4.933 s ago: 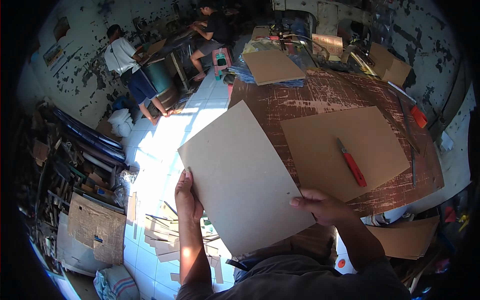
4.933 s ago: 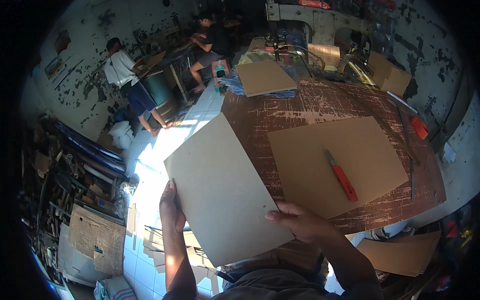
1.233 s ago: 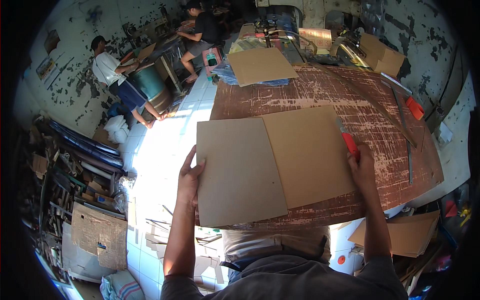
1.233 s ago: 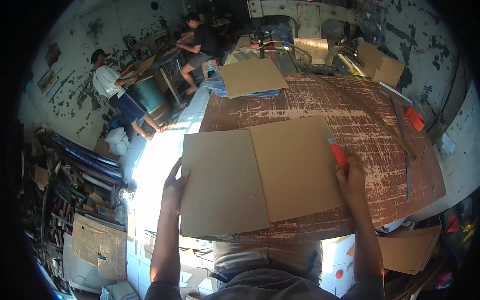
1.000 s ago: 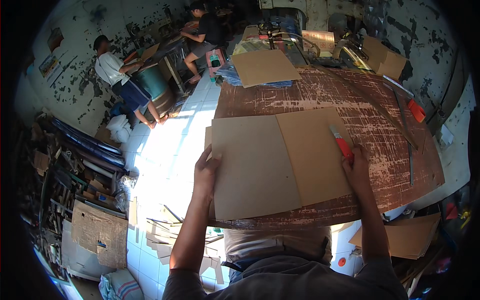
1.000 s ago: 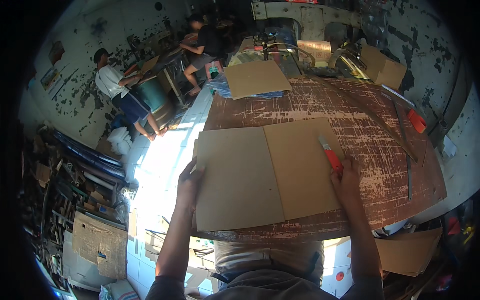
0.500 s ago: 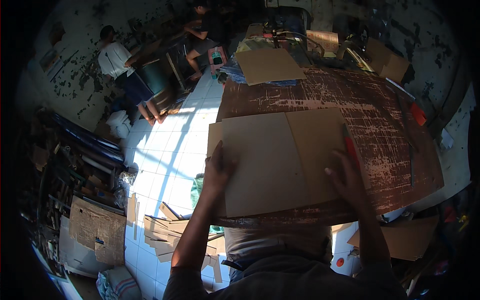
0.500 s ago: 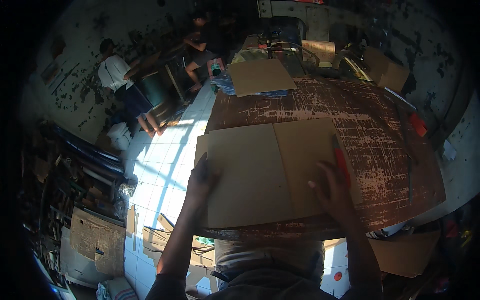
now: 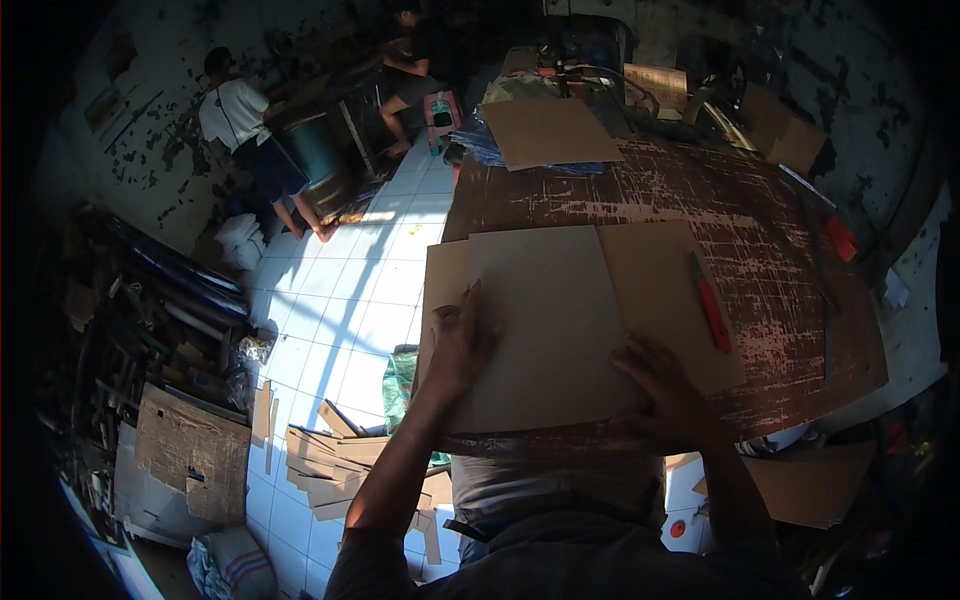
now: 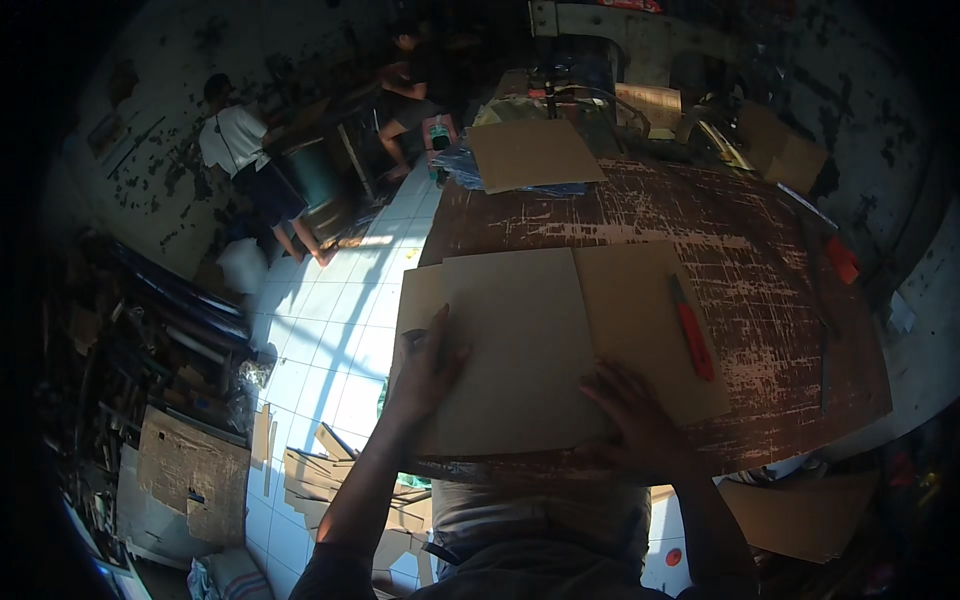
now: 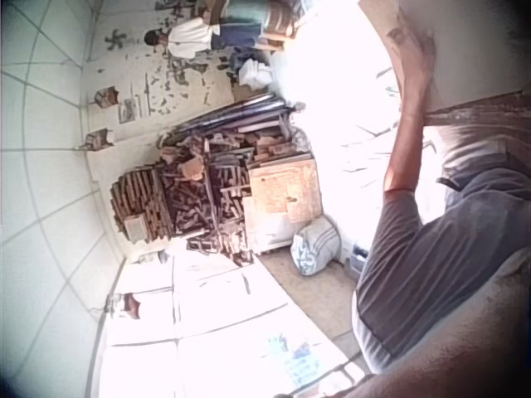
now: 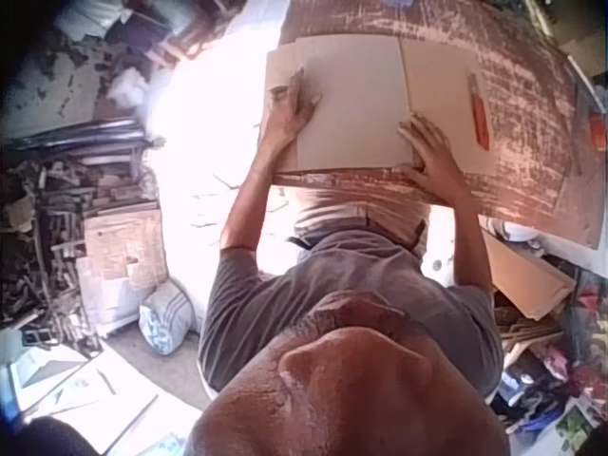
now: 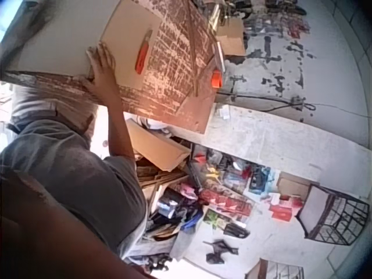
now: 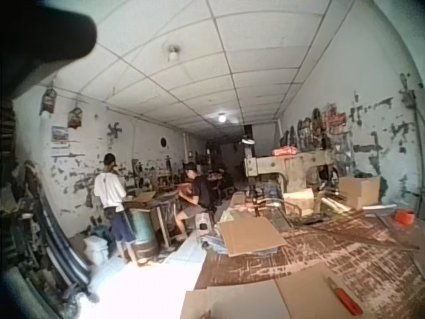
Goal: The person aligns cardboard sheets on a table, trims them along the edges using a utility knife, and stacks the cut cardboard sheets together by hand.
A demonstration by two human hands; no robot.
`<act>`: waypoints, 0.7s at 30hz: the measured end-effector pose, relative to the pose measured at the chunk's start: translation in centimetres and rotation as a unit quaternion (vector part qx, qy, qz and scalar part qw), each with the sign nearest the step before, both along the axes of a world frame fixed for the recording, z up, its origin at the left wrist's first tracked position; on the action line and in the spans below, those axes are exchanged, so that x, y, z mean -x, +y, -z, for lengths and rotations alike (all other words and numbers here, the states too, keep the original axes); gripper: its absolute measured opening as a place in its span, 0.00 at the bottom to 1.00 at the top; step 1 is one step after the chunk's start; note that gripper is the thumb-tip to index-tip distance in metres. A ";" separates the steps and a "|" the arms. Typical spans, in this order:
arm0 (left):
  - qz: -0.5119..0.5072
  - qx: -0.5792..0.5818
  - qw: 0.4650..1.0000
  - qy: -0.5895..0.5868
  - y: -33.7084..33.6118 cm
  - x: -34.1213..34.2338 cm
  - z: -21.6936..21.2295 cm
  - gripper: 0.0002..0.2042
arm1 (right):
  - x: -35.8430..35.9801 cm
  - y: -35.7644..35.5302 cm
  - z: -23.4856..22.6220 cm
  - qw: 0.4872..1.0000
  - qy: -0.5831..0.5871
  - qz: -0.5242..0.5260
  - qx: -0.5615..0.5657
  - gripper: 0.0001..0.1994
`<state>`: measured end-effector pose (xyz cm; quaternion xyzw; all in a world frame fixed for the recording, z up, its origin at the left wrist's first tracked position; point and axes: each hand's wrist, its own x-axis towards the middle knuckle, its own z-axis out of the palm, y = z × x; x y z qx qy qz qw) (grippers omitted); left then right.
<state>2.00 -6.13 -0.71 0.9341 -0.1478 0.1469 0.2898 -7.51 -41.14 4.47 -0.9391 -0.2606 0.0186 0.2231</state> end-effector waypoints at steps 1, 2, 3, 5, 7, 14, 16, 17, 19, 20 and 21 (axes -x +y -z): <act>0.001 0.001 1.000 0.001 -0.2 0.1 -0.3 0.37 | -0.1 -0.3 0.3 1.000 0.001 0.001 0.001 0.45; 0.008 0.011 0.999 0.035 -0.5 0.3 -0.9 0.38 | -0.2 -0.6 0.6 1.000 0.000 0.003 -0.010 0.44; 0.016 0.022 0.997 0.071 -0.7 0.2 -1.2 0.38 | -0.2 -0.8 0.8 1.000 0.001 0.006 -0.021 0.44; 0.009 0.011 0.999 0.042 -0.5 -0.1 -0.3 0.37 | -0.1 -0.7 0.6 1.000 0.006 0.006 -0.019 0.44; 0.003 0.003 1.000 0.022 -0.7 -0.1 -0.3 0.37 | -0.2 -0.7 0.4 1.000 0.021 0.007 -0.013 0.44; -0.012 -0.007 1.000 -0.024 -2.1 -0.7 -0.6 0.38 | -0.4 -1.2 0.6 0.999 -0.008 0.029 -0.041 0.43; -0.017 -0.004 1.000 -0.025 -2.0 -0.5 -0.4 0.37 | -0.5 -1.3 0.8 0.998 -0.006 0.034 -0.046 0.43; -0.021 -0.007 1.000 -0.015 -2.0 -0.3 -0.6 0.38 | -0.6 -1.5 1.0 0.997 -0.003 0.034 -0.063 0.42; -0.028 -0.009 1.000 -0.003 -1.9 -0.1 -0.6 0.38 | -0.8 -1.4 1.0 0.996 0.003 0.031 -0.079 0.42; -0.028 -0.005 1.000 -0.002 -1.9 -0.1 -0.5 0.38 | -0.8 -1.4 0.6 0.996 -0.001 0.024 -0.082 0.42; -0.028 -0.001 1.000 -0.001 -1.8 0.0 -0.4 0.38 | -0.8 -1.2 0.4 0.996 -0.004 0.018 -0.084 0.41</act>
